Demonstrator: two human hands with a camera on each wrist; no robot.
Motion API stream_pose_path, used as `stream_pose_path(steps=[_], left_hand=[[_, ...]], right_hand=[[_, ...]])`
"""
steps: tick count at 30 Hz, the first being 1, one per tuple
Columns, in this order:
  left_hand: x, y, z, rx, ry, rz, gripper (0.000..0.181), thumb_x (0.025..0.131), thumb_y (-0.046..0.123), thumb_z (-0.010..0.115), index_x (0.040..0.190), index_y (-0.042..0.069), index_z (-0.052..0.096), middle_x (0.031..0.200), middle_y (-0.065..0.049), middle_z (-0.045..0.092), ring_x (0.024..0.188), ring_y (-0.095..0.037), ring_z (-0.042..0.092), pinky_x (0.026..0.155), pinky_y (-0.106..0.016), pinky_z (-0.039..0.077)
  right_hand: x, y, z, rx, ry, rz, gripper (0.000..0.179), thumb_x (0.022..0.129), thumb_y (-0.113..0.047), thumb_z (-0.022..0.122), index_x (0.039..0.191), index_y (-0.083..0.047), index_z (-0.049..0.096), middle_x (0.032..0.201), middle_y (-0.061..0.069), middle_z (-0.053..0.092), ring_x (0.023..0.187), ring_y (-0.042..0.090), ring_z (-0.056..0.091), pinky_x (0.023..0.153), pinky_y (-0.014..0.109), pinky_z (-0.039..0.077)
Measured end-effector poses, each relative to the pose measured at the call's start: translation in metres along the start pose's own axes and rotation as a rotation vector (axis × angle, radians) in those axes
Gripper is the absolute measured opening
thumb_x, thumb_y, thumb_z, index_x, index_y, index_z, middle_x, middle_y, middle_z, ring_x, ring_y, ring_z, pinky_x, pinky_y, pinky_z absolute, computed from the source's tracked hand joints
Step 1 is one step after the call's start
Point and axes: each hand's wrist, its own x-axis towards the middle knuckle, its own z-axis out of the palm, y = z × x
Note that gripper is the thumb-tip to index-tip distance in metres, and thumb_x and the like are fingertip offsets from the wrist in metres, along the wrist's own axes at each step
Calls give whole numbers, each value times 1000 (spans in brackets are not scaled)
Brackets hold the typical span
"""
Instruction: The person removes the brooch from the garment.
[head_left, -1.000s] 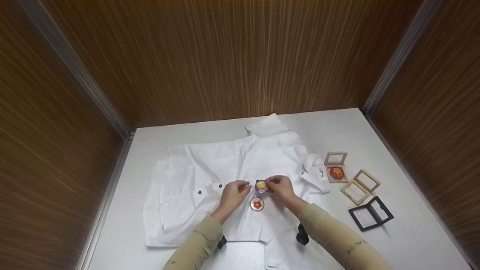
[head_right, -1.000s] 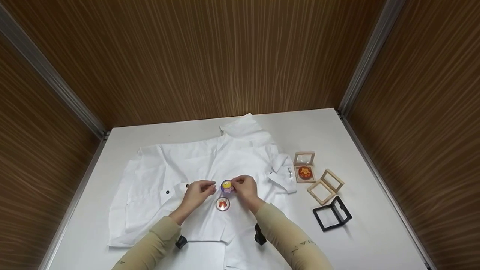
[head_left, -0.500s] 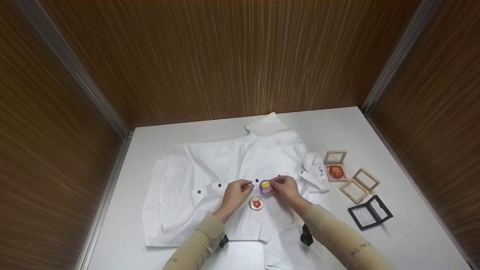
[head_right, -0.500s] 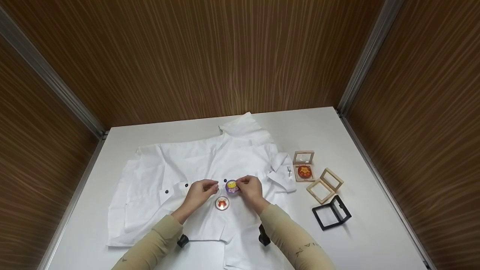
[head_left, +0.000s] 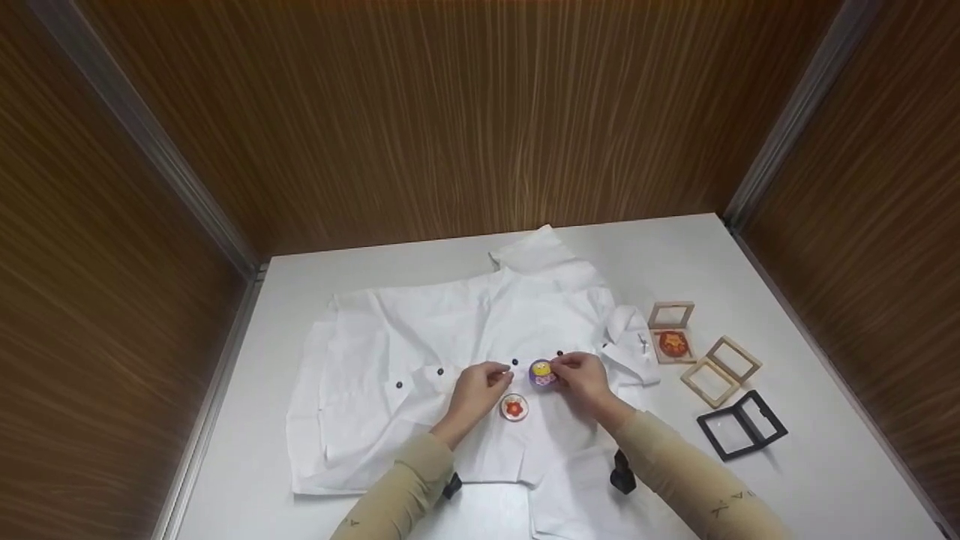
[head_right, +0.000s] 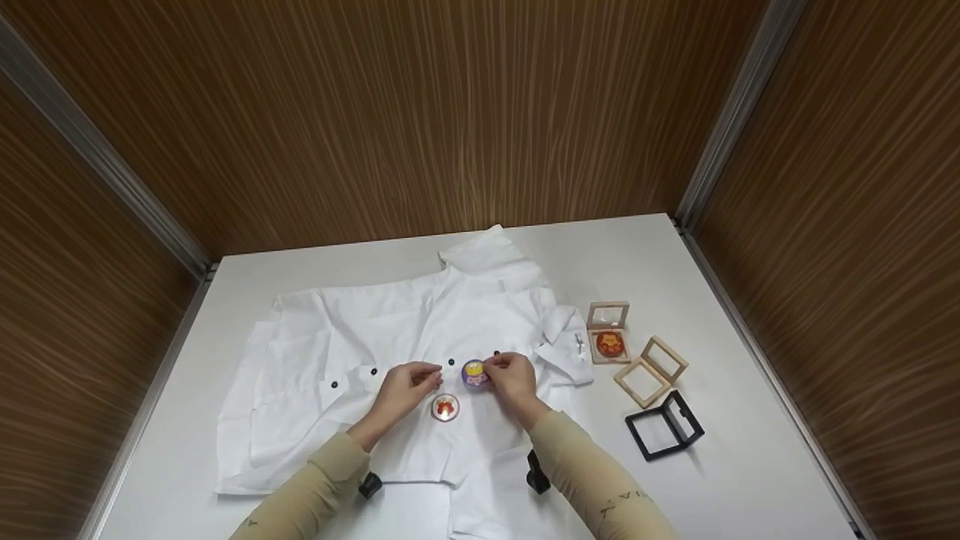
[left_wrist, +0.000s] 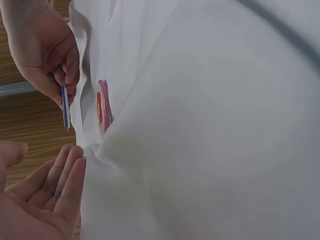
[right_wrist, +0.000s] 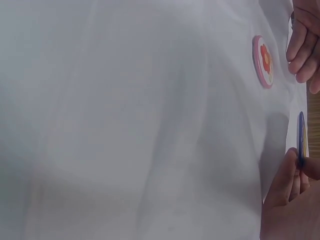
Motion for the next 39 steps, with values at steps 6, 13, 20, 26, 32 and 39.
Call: stream_pose_path(steps=[6, 13, 20, 26, 32, 39], left_hand=[[-1, 2, 3, 8, 2, 20, 22, 98, 14, 73, 112, -1, 80, 93, -11, 80, 85, -19, 73, 78, -27, 60], [1, 3, 7, -10, -21, 18, 22, 98, 14, 74, 112, -2, 79, 94, -12, 80, 86, -20, 75, 80, -28, 61], [0, 6, 12, -8, -38, 20, 23, 98, 14, 74, 112, -2, 79, 93, -11, 80, 85, -19, 74, 78, -26, 60], [1, 7, 14, -4, -42, 35, 23, 99, 15, 73, 113, -2, 80, 95, -12, 81, 88, -20, 75, 80, -27, 60], [1, 9, 17, -2, -48, 48, 23, 99, 15, 73, 113, -2, 79, 95, -12, 81, 88, -21, 76, 80, -27, 61], [2, 14, 21, -11, -78, 32, 24, 100, 17, 73, 114, -2, 79, 95, -11, 80, 87, -18, 74, 78, -25, 60]], right_hand=[[-1, 0, -9, -2, 15, 3, 16, 94, 3, 71, 100, 18, 72, 77, 6, 76, 63, 3, 61, 59, 14, 53], [1, 6, -17, -44, 19, 14, 17, 96, 1, 71, 101, 17, 72, 80, 10, 77, 65, 5, 64, 60, 15, 54], [2, 8, -24, -4, 18, 22, 18, 95, 2, 71, 103, 18, 71, 81, 12, 78, 65, 6, 65, 61, 18, 57], [0, 6, -32, 35, 35, 67, 18, 96, 2, 71, 105, 17, 70, 79, 6, 75, 67, 7, 65, 62, 18, 57], [0, 7, -40, 54, 23, 103, 17, 98, 2, 70, 107, 16, 69, 80, 4, 74, 69, 7, 65, 62, 19, 58], [-1, 7, -52, 58, 18, 118, 15, 98, 1, 70, 107, 14, 70, 83, 6, 75, 72, 9, 66, 64, 22, 59]])
